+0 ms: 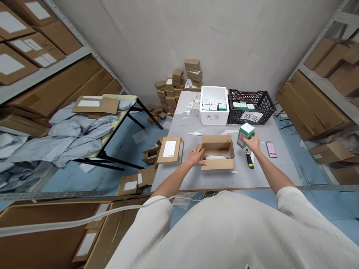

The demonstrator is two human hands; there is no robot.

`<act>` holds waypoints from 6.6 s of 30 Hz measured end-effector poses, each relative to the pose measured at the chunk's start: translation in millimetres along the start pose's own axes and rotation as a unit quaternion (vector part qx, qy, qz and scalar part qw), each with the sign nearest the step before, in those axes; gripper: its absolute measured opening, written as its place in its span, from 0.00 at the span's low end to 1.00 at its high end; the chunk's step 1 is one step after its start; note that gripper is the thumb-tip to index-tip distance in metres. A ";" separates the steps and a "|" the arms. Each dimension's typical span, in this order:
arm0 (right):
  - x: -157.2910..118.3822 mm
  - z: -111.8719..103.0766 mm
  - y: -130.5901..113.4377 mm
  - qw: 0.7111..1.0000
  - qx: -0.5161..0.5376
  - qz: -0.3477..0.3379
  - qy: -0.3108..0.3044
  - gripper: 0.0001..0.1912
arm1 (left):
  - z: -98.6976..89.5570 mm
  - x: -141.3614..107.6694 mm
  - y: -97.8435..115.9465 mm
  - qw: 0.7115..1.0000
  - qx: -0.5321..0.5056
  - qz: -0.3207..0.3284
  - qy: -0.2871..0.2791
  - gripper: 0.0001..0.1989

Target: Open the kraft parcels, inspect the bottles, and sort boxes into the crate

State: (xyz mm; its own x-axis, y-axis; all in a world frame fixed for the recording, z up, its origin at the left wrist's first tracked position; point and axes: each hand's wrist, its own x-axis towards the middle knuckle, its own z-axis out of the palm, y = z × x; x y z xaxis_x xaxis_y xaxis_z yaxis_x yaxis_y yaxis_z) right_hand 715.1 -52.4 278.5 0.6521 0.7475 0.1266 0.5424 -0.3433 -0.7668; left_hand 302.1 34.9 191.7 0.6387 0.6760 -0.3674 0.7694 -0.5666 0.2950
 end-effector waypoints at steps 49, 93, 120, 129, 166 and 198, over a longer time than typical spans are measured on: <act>-63.0 37.6 -31.6 0.952 -0.201 -0.063 -0.224 0.16 | -27.9 -25.6 25.7 0.893 -0.340 -0.208 0.211 0.12; 46.5 146.6 -48.4 0.980 0.062 -0.028 -0.186 0.24 | -78.4 94.4 -25.4 0.839 -0.426 -0.118 0.316 0.21; 24.6 75.7 5.4 0.968 0.050 -0.129 -0.207 0.24 | -68.3 60.2 26.2 0.884 -0.296 -0.103 0.348 0.37; 6.5 22.3 62.4 0.979 -0.078 -0.090 -0.168 0.23 | -46.1 52.9 111.6 0.913 -0.313 0.002 0.262 0.32; -50.3 42.5 30.4 0.898 -0.058 -0.183 -0.397 0.32 | 38.9 57.6 133.5 0.914 -0.392 0.049 0.088 0.46; -67.6 38.9 33.7 0.912 -0.094 -0.199 -0.346 0.34 | 7.9 57.2 152.5 0.973 -0.191 0.101 0.075 0.42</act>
State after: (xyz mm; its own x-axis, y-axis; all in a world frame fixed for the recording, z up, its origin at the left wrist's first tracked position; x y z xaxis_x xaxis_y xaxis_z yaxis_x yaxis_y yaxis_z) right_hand 668.7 -92.4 219.7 -0.0710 0.9918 -0.1059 0.7868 -0.0096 -0.6172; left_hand 455.9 -16.5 208.8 0.7494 0.6466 -0.1428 0.5566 -0.4983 0.6647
